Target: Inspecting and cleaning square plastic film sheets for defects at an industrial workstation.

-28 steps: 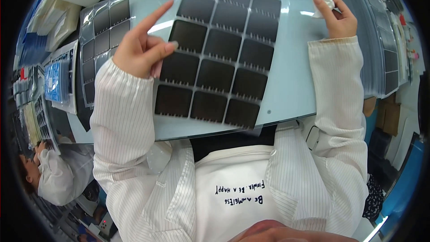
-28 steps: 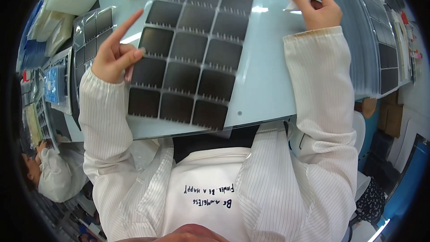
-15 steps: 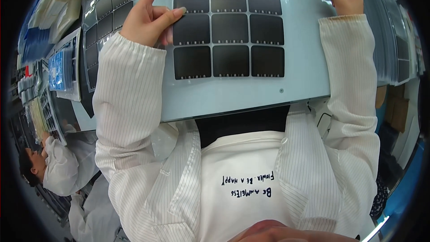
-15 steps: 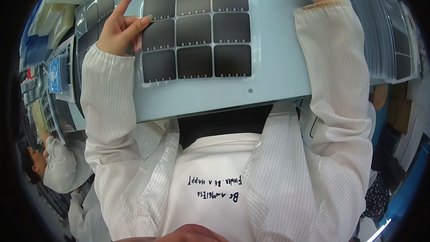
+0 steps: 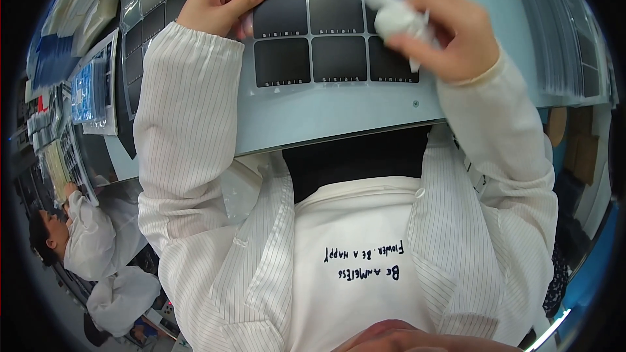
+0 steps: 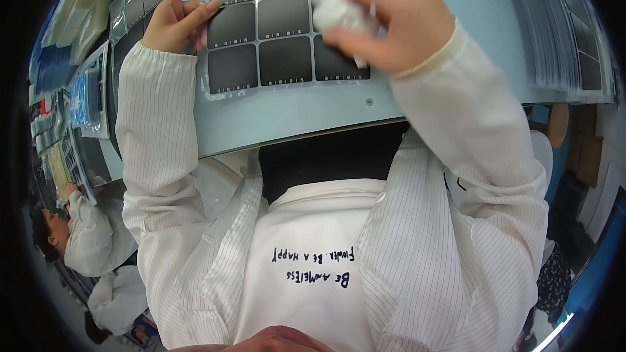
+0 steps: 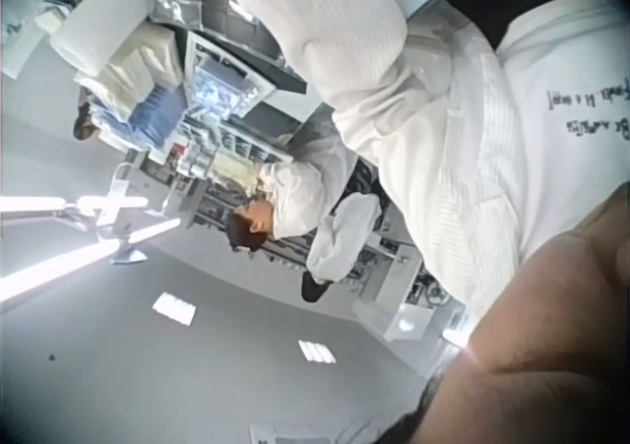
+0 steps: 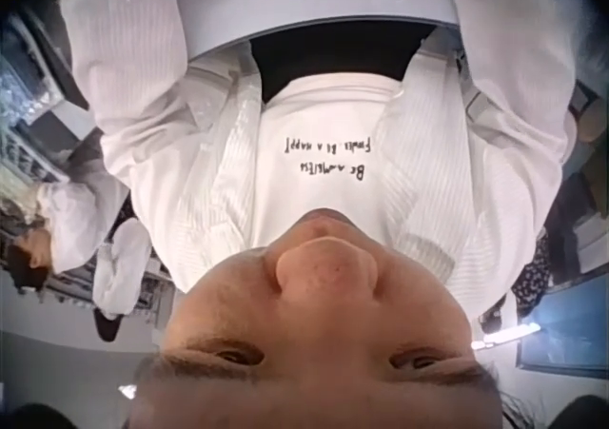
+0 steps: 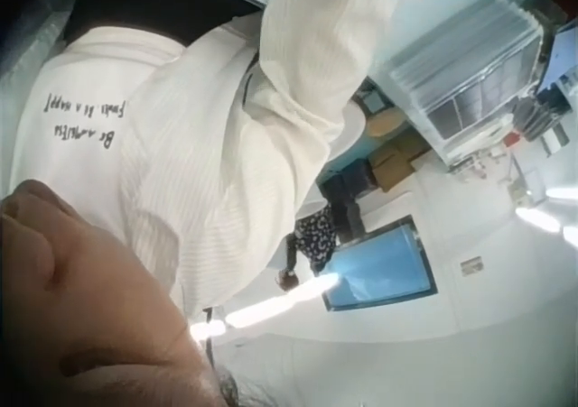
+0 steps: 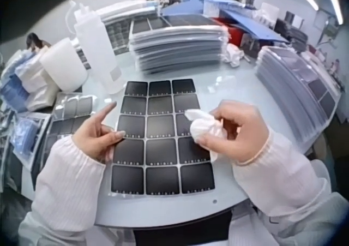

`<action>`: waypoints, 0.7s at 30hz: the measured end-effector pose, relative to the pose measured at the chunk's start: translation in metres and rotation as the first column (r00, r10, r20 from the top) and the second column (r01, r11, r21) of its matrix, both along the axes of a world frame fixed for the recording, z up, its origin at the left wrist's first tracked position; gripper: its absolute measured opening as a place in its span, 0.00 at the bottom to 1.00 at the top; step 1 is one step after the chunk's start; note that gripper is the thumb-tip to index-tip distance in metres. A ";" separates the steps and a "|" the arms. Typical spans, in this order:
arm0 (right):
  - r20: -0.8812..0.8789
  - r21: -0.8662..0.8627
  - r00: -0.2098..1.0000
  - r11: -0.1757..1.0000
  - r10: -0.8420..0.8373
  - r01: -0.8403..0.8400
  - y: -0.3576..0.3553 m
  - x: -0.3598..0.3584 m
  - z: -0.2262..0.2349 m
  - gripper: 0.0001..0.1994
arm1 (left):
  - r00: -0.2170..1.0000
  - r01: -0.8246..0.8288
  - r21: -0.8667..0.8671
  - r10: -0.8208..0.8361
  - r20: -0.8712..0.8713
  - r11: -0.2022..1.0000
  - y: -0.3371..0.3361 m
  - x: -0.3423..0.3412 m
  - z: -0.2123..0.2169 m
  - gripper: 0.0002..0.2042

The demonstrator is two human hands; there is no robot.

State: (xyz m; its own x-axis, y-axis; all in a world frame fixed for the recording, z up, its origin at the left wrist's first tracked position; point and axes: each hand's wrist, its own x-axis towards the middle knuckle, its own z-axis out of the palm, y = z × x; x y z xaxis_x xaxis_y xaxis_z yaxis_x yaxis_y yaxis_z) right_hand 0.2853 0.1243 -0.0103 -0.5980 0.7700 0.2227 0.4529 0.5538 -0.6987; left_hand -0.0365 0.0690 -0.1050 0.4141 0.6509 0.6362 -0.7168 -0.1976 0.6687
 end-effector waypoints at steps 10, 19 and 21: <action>0.122 0.218 0.948 0.924 0.292 -0.313 -0.046 -0.002 -0.015 0.15 | 0.423 -0.823 -0.221 0.305 -0.853 0.523 -0.028 0.020 0.059 0.36; 0.130 0.370 0.959 0.910 -0.252 0.189 0.053 0.049 -0.020 0.18 | 0.249 -0.833 -0.058 0.278 -0.928 0.550 -0.039 0.039 0.077 0.33; 0.090 0.352 0.917 0.873 -0.389 0.336 0.068 0.059 -0.018 0.20 | 0.257 -0.826 -0.052 0.292 -0.921 0.561 -0.036 0.034 0.070 0.33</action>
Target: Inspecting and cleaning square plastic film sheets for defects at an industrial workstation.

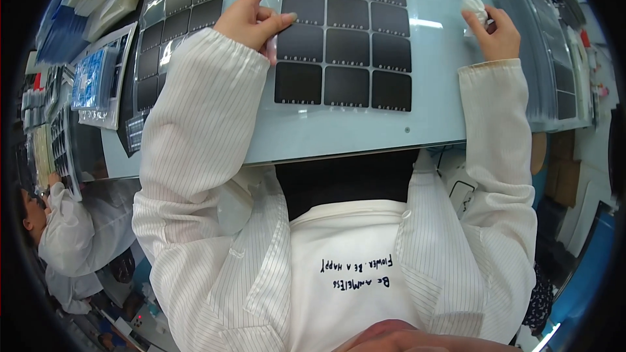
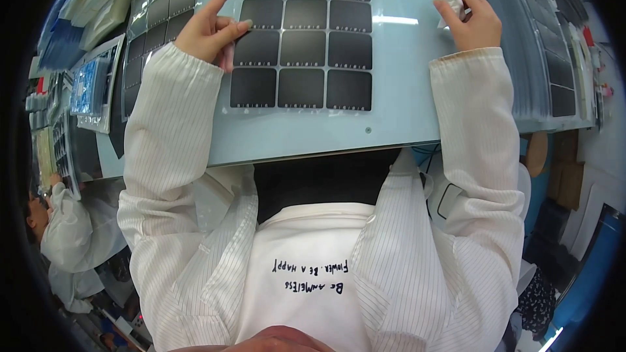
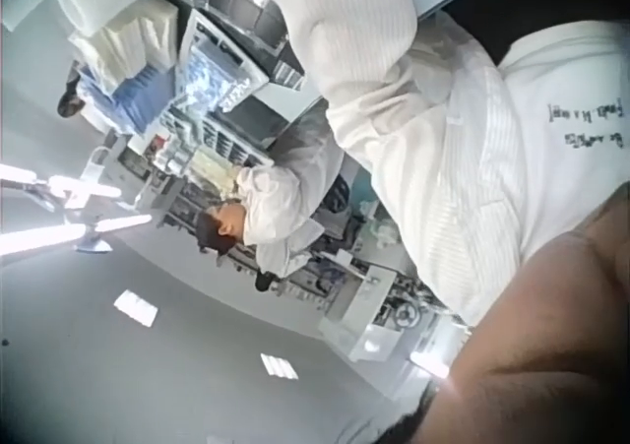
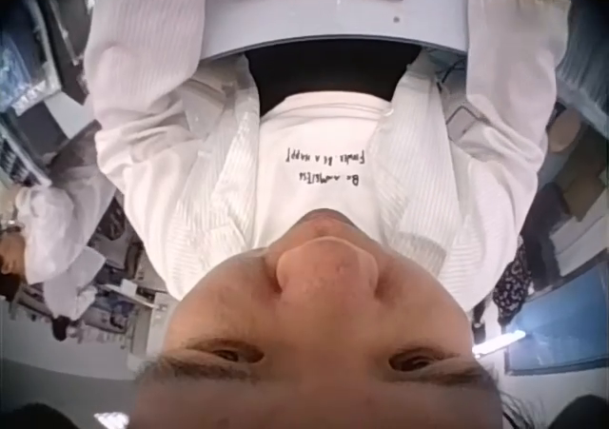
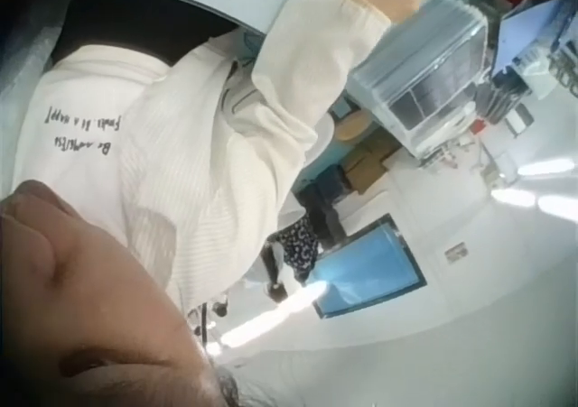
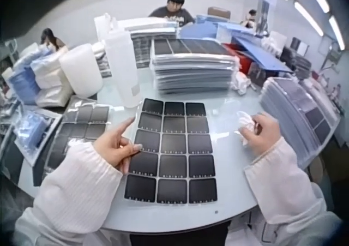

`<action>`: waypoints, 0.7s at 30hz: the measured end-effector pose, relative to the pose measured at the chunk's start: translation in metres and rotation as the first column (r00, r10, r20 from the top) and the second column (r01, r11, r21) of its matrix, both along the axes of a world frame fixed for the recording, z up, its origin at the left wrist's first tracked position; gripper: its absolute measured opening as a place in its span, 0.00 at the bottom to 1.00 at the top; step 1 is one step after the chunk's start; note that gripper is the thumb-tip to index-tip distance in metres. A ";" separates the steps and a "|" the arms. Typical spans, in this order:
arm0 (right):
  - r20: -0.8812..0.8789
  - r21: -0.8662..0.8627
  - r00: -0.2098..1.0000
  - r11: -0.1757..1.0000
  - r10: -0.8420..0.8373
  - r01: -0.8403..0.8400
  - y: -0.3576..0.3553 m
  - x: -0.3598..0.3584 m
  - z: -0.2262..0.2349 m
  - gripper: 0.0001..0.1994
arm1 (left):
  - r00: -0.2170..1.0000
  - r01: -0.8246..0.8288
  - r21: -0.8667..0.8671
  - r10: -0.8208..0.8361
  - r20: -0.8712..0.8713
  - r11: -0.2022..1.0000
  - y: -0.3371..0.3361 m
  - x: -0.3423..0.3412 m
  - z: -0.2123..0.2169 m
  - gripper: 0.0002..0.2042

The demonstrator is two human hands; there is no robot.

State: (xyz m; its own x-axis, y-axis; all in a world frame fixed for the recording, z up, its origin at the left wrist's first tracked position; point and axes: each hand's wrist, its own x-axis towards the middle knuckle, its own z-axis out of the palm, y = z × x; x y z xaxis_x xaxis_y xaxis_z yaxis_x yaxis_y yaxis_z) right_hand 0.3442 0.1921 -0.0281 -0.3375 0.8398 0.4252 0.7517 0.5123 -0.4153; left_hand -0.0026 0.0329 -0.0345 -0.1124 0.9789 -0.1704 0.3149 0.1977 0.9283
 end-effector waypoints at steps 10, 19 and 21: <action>-0.515 -0.669 0.814 0.468 0.268 -0.577 -0.105 -0.008 0.046 0.11 | 0.911 -0.045 -0.120 0.091 0.401 0.992 -0.007 -0.008 -0.016 0.37; -0.654 -0.647 0.670 -0.198 -0.352 -0.736 -0.162 -0.029 0.002 0.25 | 0.819 0.021 -0.211 0.105 0.565 0.977 -0.009 0.017 0.011 0.37; -0.625 -0.658 0.659 -0.172 -0.417 -0.733 -0.160 -0.035 0.006 0.25 | 0.801 0.005 -0.230 0.134 0.583 0.973 -0.011 0.016 0.012 0.36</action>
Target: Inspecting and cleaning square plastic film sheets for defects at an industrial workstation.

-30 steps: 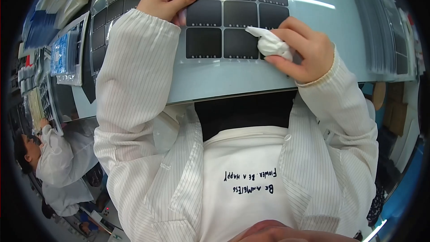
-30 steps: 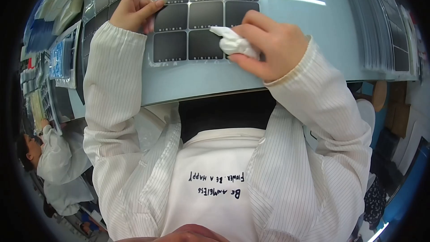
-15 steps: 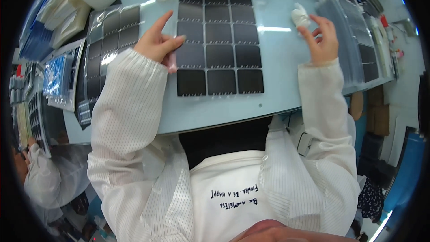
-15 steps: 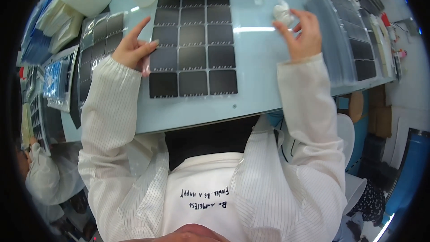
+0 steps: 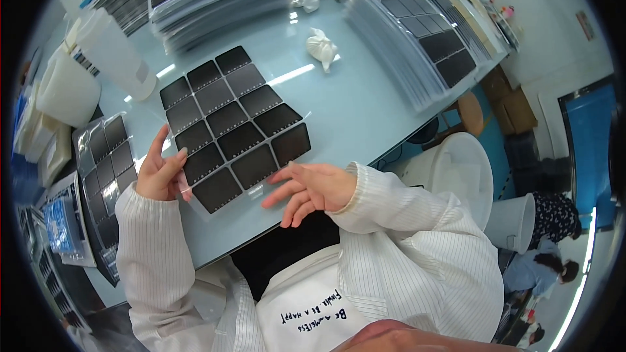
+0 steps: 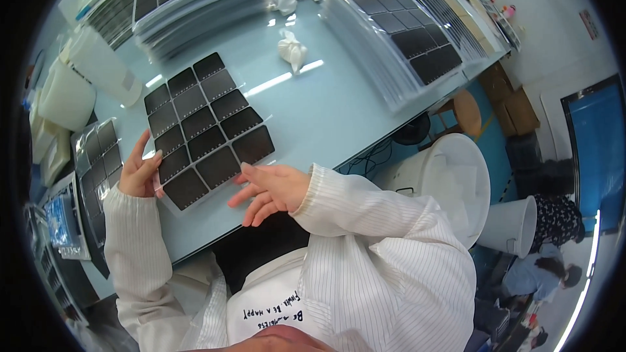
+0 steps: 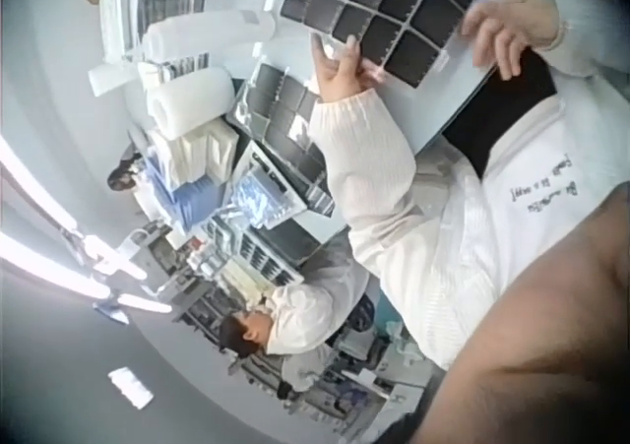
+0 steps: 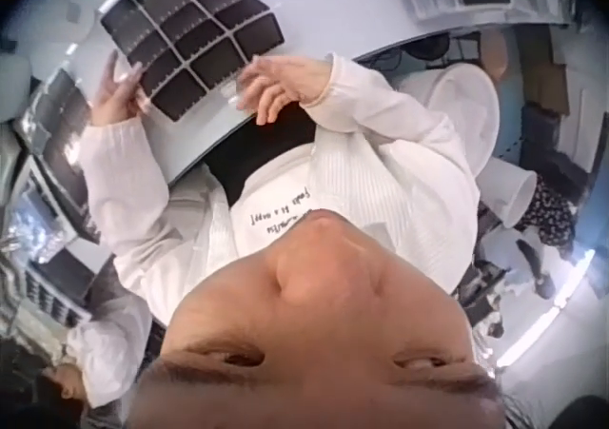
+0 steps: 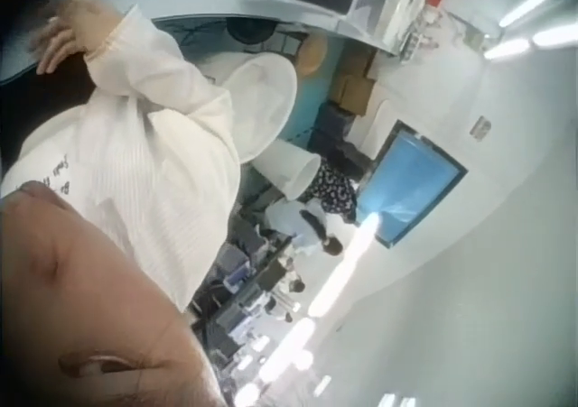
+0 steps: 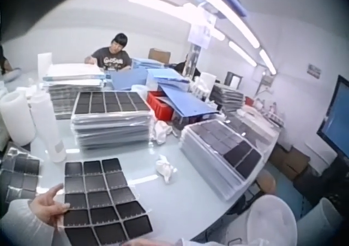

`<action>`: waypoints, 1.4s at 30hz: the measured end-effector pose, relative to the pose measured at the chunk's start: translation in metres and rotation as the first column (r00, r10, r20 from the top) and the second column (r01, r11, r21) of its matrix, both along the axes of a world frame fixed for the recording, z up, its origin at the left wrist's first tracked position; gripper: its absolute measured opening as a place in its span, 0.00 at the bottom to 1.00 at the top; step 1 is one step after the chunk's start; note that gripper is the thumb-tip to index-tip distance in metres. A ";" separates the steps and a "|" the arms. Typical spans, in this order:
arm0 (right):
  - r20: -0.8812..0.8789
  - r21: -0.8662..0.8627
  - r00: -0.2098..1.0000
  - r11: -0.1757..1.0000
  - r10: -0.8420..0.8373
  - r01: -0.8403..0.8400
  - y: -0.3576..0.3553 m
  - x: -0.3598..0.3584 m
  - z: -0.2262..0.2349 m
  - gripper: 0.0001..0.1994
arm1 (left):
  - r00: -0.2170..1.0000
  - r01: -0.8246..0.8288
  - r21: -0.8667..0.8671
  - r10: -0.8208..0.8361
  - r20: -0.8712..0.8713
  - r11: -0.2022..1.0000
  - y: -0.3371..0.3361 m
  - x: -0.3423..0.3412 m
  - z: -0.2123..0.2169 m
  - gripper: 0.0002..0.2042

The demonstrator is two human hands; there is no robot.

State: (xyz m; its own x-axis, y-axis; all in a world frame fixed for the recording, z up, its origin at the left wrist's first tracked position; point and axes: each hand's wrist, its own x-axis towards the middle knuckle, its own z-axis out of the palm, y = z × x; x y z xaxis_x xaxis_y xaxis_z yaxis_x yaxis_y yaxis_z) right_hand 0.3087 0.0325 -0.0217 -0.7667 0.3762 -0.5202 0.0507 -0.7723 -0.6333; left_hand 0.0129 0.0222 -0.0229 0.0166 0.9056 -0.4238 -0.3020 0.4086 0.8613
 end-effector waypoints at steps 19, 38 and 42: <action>0.089 0.465 0.938 0.847 -0.335 0.259 -0.010 0.022 0.015 0.18 | 0.944 0.133 0.028 -0.118 -0.308 0.991 -0.007 0.021 0.009 0.40; 0.100 0.547 0.828 0.726 -0.552 0.417 -0.010 0.036 0.006 0.15 | 0.889 0.145 0.104 -0.084 -0.450 0.984 -0.004 0.018 0.017 0.30; 0.053 0.732 0.748 0.535 -0.662 0.422 -0.005 0.047 0.019 0.10 | 0.868 0.149 0.098 -0.083 -0.490 0.984 -0.003 0.019 0.018 0.29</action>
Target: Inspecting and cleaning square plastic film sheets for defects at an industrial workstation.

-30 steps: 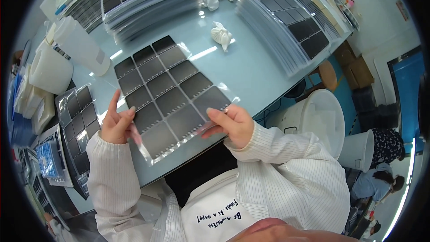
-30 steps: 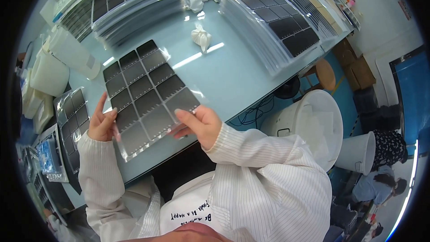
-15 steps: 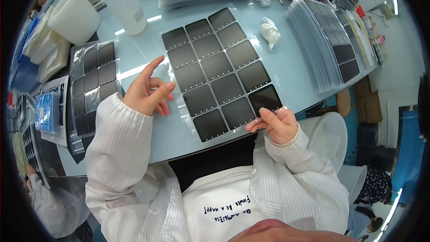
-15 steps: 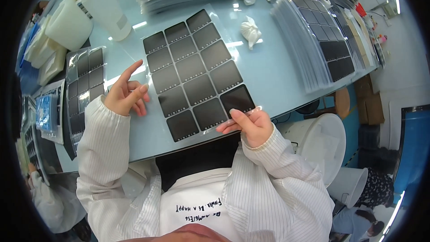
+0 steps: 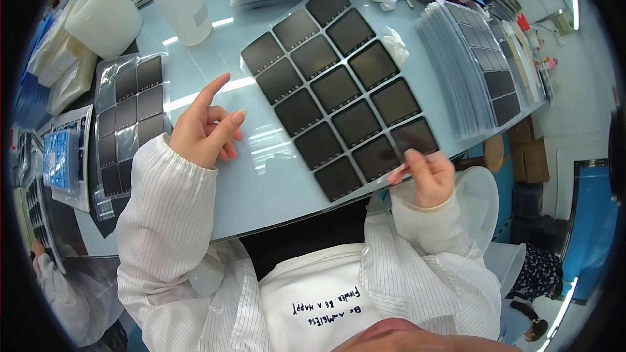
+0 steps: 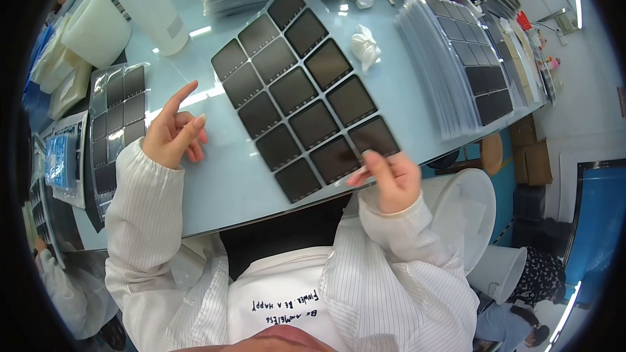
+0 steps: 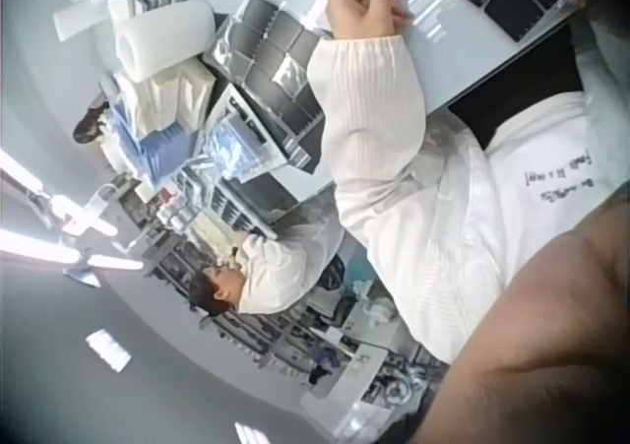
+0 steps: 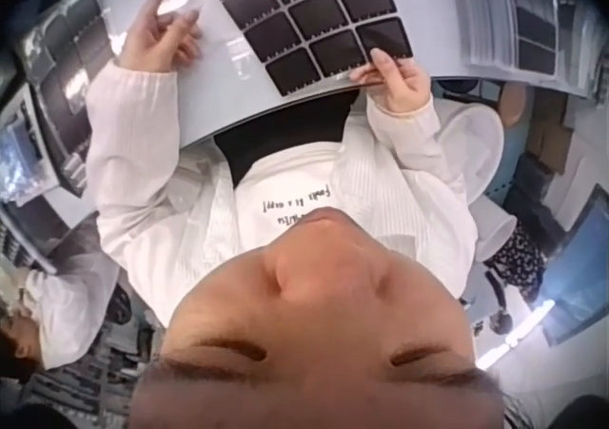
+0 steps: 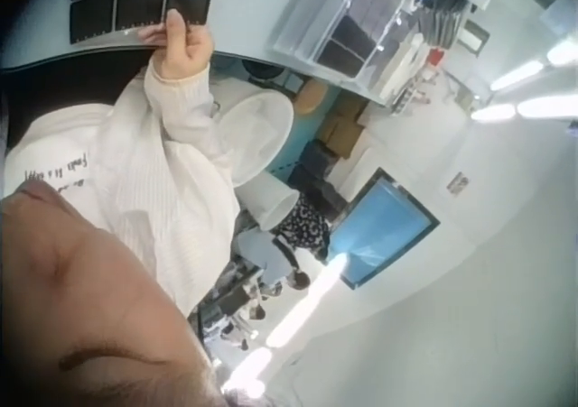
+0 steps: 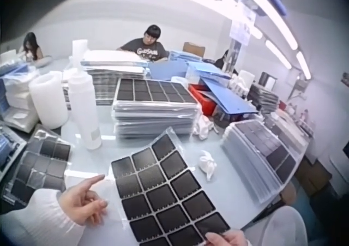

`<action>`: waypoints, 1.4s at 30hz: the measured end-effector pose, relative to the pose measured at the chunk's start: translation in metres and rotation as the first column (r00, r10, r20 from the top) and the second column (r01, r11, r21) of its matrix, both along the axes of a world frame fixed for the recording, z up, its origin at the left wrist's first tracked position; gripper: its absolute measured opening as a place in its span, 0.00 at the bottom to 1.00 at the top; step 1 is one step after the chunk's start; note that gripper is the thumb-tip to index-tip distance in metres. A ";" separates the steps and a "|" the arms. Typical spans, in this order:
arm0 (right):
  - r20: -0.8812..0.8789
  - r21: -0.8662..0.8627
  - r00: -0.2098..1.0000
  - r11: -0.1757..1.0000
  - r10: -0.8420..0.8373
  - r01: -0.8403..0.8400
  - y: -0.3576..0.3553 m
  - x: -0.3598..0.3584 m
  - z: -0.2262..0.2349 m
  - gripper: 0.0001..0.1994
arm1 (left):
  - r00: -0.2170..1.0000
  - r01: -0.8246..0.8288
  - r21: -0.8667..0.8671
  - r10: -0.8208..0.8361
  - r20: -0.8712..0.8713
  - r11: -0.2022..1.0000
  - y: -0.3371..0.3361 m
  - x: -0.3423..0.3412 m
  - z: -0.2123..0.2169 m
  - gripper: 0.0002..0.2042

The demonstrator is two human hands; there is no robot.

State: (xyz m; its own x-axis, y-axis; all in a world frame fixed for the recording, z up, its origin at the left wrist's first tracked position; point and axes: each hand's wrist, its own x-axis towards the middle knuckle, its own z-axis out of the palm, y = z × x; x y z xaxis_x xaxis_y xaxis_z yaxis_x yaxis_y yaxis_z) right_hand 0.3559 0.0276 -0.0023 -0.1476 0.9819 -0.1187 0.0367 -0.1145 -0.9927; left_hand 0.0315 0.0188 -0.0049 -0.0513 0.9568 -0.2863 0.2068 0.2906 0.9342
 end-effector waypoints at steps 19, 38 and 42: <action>-0.021 0.136 0.811 0.802 -0.585 0.582 0.136 0.253 0.048 0.14 | 0.997 0.003 -0.050 -0.007 -0.078 0.999 0.002 0.001 -0.003 0.25; 0.560 0.680 0.682 0.731 -0.471 -0.053 0.138 0.070 0.097 0.16 | 0.998 0.006 -0.095 -0.012 -0.061 0.995 0.000 -0.003 -0.004 0.25; 0.681 0.728 0.600 0.479 -0.419 -0.491 0.190 -0.020 0.076 0.18 | 0.995 0.045 -0.075 -0.052 -0.084 0.996 0.002 -0.005 -0.004 0.26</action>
